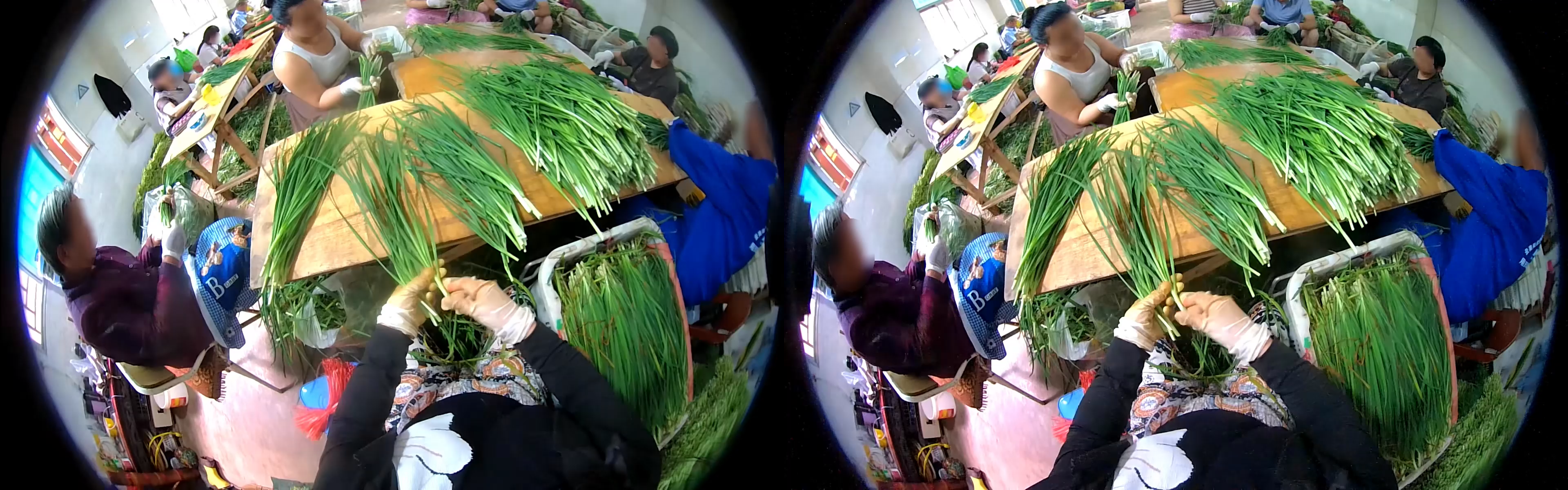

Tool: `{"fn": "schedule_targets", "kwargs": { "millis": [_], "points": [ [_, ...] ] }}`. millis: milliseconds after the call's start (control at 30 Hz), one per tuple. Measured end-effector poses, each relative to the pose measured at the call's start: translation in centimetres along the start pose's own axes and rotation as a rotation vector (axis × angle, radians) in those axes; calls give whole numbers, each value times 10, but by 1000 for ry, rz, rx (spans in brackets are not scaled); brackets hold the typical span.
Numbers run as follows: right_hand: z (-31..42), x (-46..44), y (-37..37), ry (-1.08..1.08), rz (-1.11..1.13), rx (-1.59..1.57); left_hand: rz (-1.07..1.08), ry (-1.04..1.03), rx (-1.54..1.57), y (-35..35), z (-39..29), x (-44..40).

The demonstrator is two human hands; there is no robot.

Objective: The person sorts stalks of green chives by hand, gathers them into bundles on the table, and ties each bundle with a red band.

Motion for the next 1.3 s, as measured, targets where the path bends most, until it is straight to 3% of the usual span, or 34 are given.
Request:
{"fn": "schedule_targets", "kwargs": {
  "millis": [67, 167, 300, 367, 467, 567, 633, 767, 833, 933, 1000, 1100, 1167, 1233, 1267, 1300],
  "points": [
    [-6, 10, 7, -184, -50, -418, -389, -2, -226, -7, 5, 7],
    [-7, -23, 8, -103, -71, -249, -483, -17, -381, -13, -9, 8],
    [-21, -25, -2, -140, -35, -412, -393, -53, -332, -11, -4, 7],
    [-33, -19, -5, -264, 33, -550, -361, -25, -237, -14, -3, 8],
    [-20, -5, -1, -121, -82, -269, -428, -73, -340, -12, -10, 10],
    [-20, -3, 8, -109, -230, -54, -406, -70, -364, -13, -8, 9],
    [-21, -3, 9, -187, -227, -684, -393, -73, -379, -15, -8, 7],
    [-22, 3, -3, -313, 23, -740, -348, -23, -374, -33, -4, 2],
    [-36, 0, -7, -309, 71, -640, -486, -50, -510, -29, -2, -1],
    [-42, -6, -8, -290, 19, -510, -428, 56, -282, -25, 9, -1],
    [0, -1, 0, 423, -258, 534, -508, 12, -324, -27, 7, -2],
    [16, 17, 5, 613, -476, 578, -629, -70, -419, -50, -7, -5],
    [12, 33, 9, 561, -500, 568, -770, -131, -801, -59, -35, -3],
    [-6, 45, 10, 275, -269, 464, -697, -258, -693, -70, -65, -8],
    [-31, 54, 2, 194, -57, 642, -667, -334, -720, -76, -82, -10],
    [-56, 63, 0, -102, 182, 739, -635, -408, -745, -82, -97, -10]
  ]
}}
Point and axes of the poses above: each hand's wrist, its own x-axis away from the middle knuckle, its own y-axis out of the back of the hand, z = x × y, the point moved 6 cm from there along -x, towards the middle knuckle, and after that the axes turned 12 degrees about -x, right-handed, at the moved point
